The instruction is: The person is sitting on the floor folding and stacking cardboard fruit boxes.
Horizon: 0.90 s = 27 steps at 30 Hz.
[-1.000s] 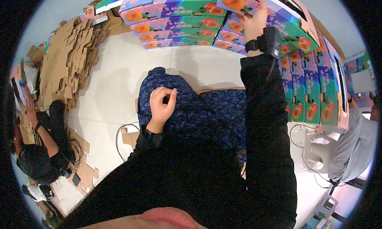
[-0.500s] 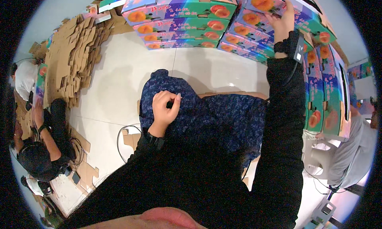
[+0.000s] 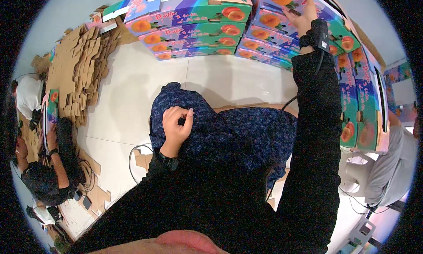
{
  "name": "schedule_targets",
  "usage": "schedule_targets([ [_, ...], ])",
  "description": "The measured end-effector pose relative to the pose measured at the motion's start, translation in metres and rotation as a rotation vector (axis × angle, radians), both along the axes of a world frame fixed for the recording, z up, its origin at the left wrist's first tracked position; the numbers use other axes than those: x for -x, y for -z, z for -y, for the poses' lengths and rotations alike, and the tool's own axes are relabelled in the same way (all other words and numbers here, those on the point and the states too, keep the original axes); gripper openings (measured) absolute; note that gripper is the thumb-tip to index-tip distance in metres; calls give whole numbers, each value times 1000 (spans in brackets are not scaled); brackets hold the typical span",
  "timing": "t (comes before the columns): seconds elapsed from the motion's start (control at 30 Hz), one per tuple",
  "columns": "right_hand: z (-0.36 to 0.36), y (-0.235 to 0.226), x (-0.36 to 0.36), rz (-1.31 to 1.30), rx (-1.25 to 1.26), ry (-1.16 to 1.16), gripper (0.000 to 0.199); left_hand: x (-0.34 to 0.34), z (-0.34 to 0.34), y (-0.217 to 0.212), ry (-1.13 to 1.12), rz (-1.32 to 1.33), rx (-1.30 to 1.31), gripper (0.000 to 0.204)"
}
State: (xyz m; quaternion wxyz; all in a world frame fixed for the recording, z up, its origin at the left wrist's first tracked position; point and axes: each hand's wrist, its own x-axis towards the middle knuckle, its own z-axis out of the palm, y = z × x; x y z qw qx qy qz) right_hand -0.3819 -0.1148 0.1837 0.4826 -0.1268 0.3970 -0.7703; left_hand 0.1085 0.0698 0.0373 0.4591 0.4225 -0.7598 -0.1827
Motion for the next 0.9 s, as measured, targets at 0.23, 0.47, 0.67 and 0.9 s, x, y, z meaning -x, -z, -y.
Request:
schedule_targets([
  [0.23,-16,-20,-44,-172,-99,-68,69,-1,-1,-1,-5,-4,14,19],
  [0.47,-25,-11,-6,36,7,-136,95,0,0,-2,15,-18,8,19],
  [0.67,-56,-23,-26,-122,-332,-256,111,-3,-4,-1,-8,-23,13,20],
  [0.9,-76,-22,-3,-696,-460,-375,81,-1,-4,1,-5,3,25,20],
])
